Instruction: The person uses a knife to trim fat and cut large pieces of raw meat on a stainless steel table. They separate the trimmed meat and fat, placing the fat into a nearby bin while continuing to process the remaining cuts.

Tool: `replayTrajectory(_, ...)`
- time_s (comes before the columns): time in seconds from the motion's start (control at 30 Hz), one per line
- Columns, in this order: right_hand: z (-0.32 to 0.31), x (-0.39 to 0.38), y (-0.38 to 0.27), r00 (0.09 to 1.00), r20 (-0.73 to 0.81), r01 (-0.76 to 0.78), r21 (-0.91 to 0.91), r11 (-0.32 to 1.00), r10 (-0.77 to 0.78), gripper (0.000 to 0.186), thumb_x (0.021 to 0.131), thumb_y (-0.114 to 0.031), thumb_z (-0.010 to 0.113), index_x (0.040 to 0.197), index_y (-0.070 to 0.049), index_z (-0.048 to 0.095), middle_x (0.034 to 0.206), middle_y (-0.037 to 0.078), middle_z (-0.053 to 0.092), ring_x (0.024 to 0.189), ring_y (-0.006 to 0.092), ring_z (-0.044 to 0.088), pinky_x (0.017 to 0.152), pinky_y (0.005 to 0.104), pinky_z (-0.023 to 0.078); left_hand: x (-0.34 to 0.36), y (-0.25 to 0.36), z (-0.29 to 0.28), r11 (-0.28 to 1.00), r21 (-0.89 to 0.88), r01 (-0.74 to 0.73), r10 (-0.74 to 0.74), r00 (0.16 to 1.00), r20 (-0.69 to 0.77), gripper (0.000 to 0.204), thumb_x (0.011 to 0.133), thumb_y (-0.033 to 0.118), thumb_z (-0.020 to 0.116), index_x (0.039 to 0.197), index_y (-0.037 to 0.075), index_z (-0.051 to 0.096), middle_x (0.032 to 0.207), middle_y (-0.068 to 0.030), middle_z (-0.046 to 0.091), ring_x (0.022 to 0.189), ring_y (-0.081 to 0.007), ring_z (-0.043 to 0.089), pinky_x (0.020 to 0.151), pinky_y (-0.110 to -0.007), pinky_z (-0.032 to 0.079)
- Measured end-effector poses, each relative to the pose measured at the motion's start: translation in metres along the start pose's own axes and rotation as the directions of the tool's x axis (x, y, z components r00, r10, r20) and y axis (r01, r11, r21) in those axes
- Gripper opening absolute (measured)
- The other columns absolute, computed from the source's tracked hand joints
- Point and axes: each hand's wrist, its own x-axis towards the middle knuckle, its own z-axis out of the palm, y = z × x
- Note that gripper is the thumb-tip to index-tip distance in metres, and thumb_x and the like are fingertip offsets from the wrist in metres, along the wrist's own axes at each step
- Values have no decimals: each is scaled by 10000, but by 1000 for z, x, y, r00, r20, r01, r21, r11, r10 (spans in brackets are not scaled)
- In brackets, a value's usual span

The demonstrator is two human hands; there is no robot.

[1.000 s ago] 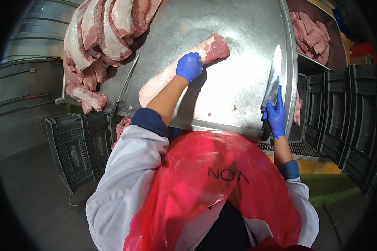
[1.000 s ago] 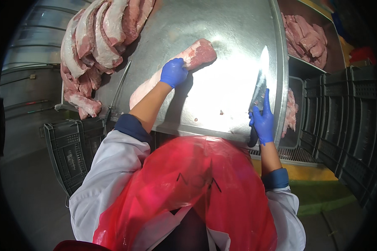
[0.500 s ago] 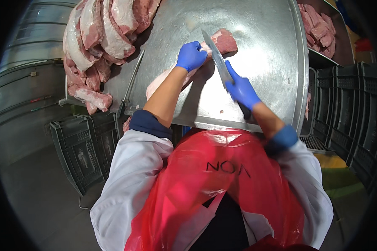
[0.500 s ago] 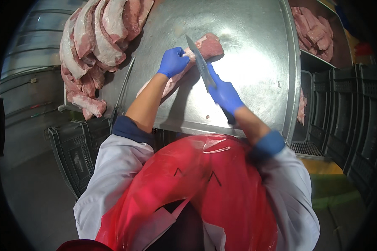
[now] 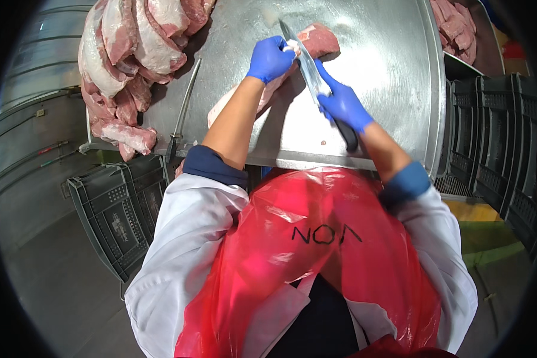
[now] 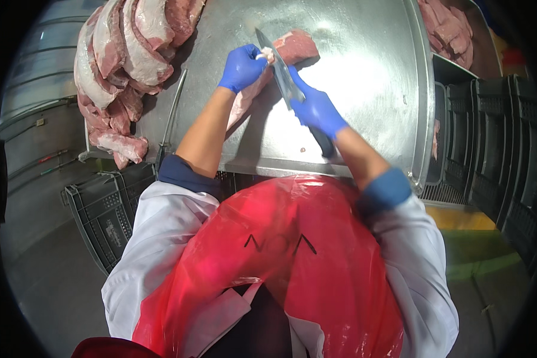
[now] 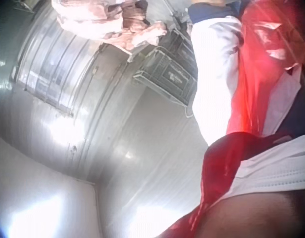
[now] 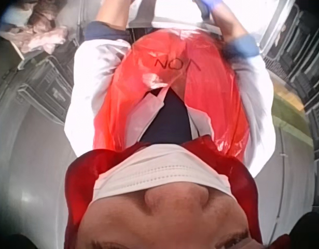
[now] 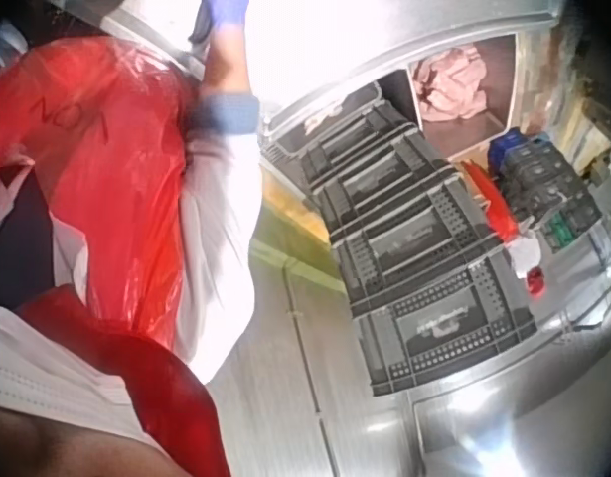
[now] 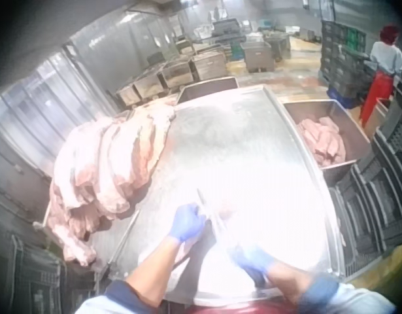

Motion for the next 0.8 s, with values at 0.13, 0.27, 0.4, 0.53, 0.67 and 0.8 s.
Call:
replayTrajectory(0.13, -1, 53, -22, 998, -3, 68, 161, 985, -69, 716, 964, -145, 540, 1597, -321, 256, 828, 101, 647, 623, 145, 613, 605, 312, 561, 5, 9, -5, 1000, 10, 27, -27, 1000, 11, 302, 791, 295, 745, 818, -1, 692, 698, -155, 666, 636, -221, 621, 635, -372, 502)
replayTrajectory(0.27, 3, -8, -16, 993, 112, -31, -16, 999, 33, 718, 982, -156, 526, 1607, -317, 211, 799, 97, 662, 591, 153, 622, 600, 321, 576, 1, -12, -7, 997, -66, 43, -47, 997, -68, 298, 781, 288, 738, 796, -5, 681, 696, -168, 665, 648, -228, 640, 632, -376, 509)
replayTrajectory(0.4, 10, 25, -24, 995, 72, 63, -13, 998, -62, 729, 961, -112, 497, 1609, -295, 217, 770, 95, 664, 566, 157, 625, 587, 330, 569, -9, -8, -6, 974, -204, 95, -110, 992, -63, 319, 784, 294, 738, 744, -12, 656, 674, -177, 647, 633, -223, 628, 619, -384, 511)
replayTrajectory(0.53, 14, 51, -27, 992, 73, 90, 159, 983, -102, 724, 958, -111, 492, 1608, -293, 228, 826, 122, 667, 626, 164, 643, 613, 328, 567, -5, 0, -12, 948, -294, 125, -164, 980, -111, 205, 815, 190, 708, 744, 0, 673, 665, -64, 654, 621, -125, 592, 595, -301, 489)
replayTrajectory(0.67, 16, -10, -11, 979, 202, 41, -120, 992, -16, 715, 963, -124, 503, 1607, -278, 234, 868, 122, 666, 638, 166, 624, 627, 323, 557, -26, -15, -14, 880, -451, 151, -270, 940, -210, 151, 843, 141, 686, 784, 3, 682, 685, -17, 647, 633, -91, 579, 581, -266, 468)
replayTrajectory(0.8, 21, 52, -16, 980, 135, 152, -66, 986, -143, 725, 977, -199, 532, 1606, -341, 199, 840, 128, 676, 632, 180, 638, 611, 343, 564, -30, 10, -19, 862, -505, 55, -208, 945, -252, 164, 879, 147, 700, 801, 6, 671, 697, -12, 629, 623, -81, 562, 557, -253, 443)
